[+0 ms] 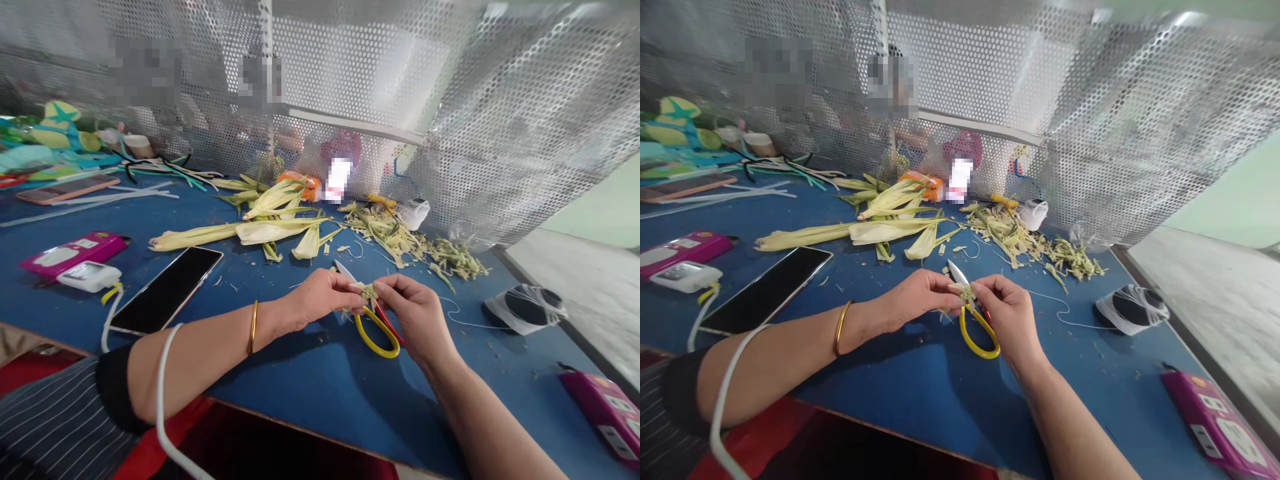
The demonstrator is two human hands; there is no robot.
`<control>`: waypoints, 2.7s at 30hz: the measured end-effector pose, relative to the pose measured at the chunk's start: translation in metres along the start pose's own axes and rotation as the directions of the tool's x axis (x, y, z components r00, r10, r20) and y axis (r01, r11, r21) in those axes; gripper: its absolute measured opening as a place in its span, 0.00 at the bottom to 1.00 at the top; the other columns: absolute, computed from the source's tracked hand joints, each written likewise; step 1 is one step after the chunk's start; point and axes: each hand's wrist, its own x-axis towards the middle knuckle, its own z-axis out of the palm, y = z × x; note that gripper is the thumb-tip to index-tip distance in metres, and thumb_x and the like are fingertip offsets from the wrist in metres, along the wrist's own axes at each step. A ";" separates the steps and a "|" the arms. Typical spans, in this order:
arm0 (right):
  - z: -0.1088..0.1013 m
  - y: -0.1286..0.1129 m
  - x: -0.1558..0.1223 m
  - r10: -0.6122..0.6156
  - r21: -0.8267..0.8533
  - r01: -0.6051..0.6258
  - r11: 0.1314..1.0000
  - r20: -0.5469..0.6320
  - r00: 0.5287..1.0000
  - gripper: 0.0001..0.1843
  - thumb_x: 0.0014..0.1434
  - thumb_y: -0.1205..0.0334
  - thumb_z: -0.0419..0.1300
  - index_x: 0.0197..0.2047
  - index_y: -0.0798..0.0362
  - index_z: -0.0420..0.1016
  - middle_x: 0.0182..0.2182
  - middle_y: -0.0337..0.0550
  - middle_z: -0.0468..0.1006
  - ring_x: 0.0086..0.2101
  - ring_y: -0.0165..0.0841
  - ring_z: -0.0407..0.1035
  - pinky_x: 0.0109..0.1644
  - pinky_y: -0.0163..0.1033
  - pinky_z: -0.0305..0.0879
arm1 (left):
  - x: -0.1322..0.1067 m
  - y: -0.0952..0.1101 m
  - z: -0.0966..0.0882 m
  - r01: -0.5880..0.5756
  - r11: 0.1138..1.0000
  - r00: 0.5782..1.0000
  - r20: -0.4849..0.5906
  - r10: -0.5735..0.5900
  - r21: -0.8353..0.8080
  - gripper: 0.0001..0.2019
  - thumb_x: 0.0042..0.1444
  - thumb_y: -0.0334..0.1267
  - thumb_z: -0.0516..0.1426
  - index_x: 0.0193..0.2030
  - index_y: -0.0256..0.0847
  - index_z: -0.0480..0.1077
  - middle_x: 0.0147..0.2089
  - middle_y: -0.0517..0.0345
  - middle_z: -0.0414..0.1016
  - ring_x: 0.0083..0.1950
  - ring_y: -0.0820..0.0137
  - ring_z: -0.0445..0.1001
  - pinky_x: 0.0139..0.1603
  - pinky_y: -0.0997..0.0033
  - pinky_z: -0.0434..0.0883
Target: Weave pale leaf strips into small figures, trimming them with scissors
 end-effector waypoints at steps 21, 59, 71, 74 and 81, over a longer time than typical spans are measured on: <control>0.014 0.005 -0.003 0.103 0.149 -0.144 0.978 0.254 0.962 0.18 0.46 0.50 0.71 0.34 0.55 0.80 0.17 0.34 0.66 0.21 0.24 0.55 0.27 0.34 0.50 | 0.003 0.000 -0.001 0.087 0.938 0.987 -0.097 -0.126 -0.336 0.15 0.36 0.39 0.72 0.33 0.38 0.80 0.42 0.53 0.78 0.46 0.67 0.71 0.50 0.66 0.64; 0.014 0.009 -0.003 0.130 0.087 -0.160 0.983 0.277 0.952 0.20 0.47 0.46 0.71 0.28 0.55 0.74 0.15 0.29 0.58 0.19 0.23 0.47 0.23 0.33 0.42 | 0.004 0.001 -0.002 0.019 0.971 0.978 -0.199 -0.068 -0.238 0.10 0.38 0.39 0.70 0.28 0.38 0.78 0.34 0.55 0.76 0.39 0.68 0.70 0.46 0.65 0.64; 0.017 0.005 -0.005 0.191 0.175 -0.254 0.951 0.312 0.931 0.21 0.47 0.46 0.70 0.25 0.55 0.71 0.15 0.30 0.59 0.17 0.21 0.47 0.22 0.33 0.41 | 0.003 0.000 -0.001 0.029 0.941 0.989 -0.124 -0.075 -0.336 0.15 0.36 0.40 0.73 0.29 0.36 0.76 0.33 0.57 0.74 0.37 0.72 0.71 0.46 0.68 0.66; 0.018 0.005 -0.004 0.197 0.203 -0.259 0.944 0.282 0.939 0.20 0.45 0.47 0.71 0.26 0.56 0.73 0.15 0.30 0.59 0.17 0.21 0.47 0.22 0.33 0.41 | 0.003 0.001 0.000 0.007 0.936 0.989 -0.137 -0.059 -0.352 0.16 0.35 0.39 0.73 0.28 0.36 0.75 0.32 0.57 0.75 0.37 0.72 0.71 0.48 0.67 0.67; 0.019 0.007 -0.005 0.219 0.172 -0.273 0.946 0.282 0.934 0.20 0.45 0.46 0.71 0.27 0.56 0.75 0.13 0.30 0.59 0.16 0.21 0.47 0.22 0.33 0.40 | 0.004 -0.002 0.001 -0.006 0.938 0.986 -0.156 -0.052 -0.347 0.15 0.36 0.37 0.73 0.29 0.36 0.74 0.32 0.57 0.75 0.36 0.72 0.72 0.45 0.68 0.67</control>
